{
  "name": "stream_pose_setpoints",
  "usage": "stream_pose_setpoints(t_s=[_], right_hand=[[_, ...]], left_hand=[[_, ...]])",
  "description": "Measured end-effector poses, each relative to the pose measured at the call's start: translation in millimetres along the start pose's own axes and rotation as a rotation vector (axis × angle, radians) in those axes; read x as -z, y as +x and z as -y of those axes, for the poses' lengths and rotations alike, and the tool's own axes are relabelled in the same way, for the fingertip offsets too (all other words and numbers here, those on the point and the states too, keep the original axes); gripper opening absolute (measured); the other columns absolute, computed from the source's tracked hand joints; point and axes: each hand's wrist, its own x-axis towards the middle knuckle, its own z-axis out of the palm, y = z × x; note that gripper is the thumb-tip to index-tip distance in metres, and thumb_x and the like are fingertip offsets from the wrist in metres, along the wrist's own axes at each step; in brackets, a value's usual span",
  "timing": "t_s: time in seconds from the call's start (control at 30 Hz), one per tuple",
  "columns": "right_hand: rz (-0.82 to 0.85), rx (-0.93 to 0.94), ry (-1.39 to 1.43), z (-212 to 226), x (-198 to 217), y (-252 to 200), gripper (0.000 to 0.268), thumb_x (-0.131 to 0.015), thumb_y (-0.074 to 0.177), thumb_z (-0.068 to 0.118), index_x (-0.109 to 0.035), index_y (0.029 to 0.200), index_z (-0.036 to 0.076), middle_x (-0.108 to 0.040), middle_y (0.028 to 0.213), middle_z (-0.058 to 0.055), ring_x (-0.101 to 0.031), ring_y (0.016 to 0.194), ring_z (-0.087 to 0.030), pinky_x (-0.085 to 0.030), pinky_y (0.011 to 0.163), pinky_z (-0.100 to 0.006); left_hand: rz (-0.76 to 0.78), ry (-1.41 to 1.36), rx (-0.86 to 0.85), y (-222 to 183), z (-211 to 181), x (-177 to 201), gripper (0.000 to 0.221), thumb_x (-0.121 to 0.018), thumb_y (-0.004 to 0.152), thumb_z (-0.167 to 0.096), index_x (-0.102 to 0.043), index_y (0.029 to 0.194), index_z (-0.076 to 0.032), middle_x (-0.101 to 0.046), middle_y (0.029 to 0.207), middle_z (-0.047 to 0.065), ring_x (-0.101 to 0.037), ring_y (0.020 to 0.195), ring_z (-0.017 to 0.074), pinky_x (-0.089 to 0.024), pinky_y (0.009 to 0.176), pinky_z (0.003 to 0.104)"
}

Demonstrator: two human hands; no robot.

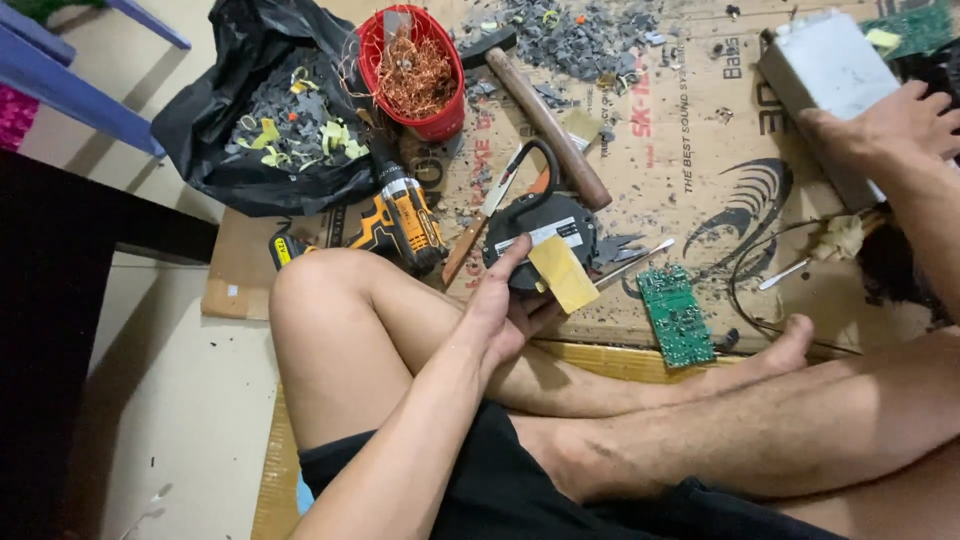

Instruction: Using pliers to pull electronic components off a circuit board for salvage or scrap.

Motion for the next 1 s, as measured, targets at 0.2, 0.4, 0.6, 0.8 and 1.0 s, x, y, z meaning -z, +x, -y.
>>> stream_pose_setpoints(t_s=[0.2,0.4,0.6,0.8,1.0], right_hand=[[-0.083,0.274,0.058,56.1,51.9,-75.2,0.09,-0.055,0.105,0.059,-0.035,0.144,-0.021,-0.043,0.142,-0.044,-0.041,0.137,-0.055,-0.017,0.108,-0.074],[0.438,0.511,0.526,176.8,73.4,-196.7,0.064,-0.067,0.089,0.065,-0.065,0.129,0.015,-0.076,0.104,-0.011,-0.069,0.112,-0.035,-0.053,0.095,-0.053],[0.538,0.426,0.543,216.6,49.6,-200.3,0.049,-0.056,0.098,0.059,-0.065,0.119,0.015,-0.073,0.105,-0.016,-0.068,0.113,-0.034,-0.052,0.096,-0.053],[0.417,0.339,0.538,96.2,110.4,-209.4,0.055,-0.057,0.102,0.053,-0.065,0.119,0.001,-0.07,0.108,-0.028,-0.064,0.115,-0.045,-0.05,0.096,-0.057],[0.239,0.11,0.562,9.6,126.1,-195.3,0.06,-0.041,0.118,0.047,-0.057,0.118,-0.011,-0.06,0.099,-0.026,-0.062,0.085,-0.037,-0.055,0.068,-0.052]], left_hand=[[-0.017,-0.048,-0.021,23.9,5.0,7.8,0.059,-0.069,0.081,-0.045,-0.064,0.122,-0.003,-0.065,0.109,0.016,-0.062,0.099,0.0282,-0.053,0.084,0.043],[-0.074,-0.18,-0.035,18.9,1.3,9.9,0.082,-0.079,0.079,-0.056,-0.044,0.136,-0.01,-0.043,0.138,0.019,-0.055,0.128,0.0333,-0.054,0.095,0.047],[-0.087,-0.53,-0.026,7.4,-11.2,17.8,0.064,-0.073,0.087,-0.06,-0.045,0.118,-0.012,-0.06,0.123,0.012,-0.07,0.106,0.0302,-0.054,0.084,0.041],[-0.081,-0.472,-0.028,16.9,-5.8,15.1,0.06,-0.069,0.089,-0.059,-0.042,0.116,-0.013,-0.06,0.117,0.008,-0.072,0.101,0.0285,-0.052,0.084,0.04],[0.076,-0.261,-0.072,18.1,3.4,18.0,0.058,-0.063,0.086,-0.054,-0.058,0.129,-0.015,-0.064,0.119,0.012,-0.066,0.1,0.0241,-0.042,0.077,0.035]])
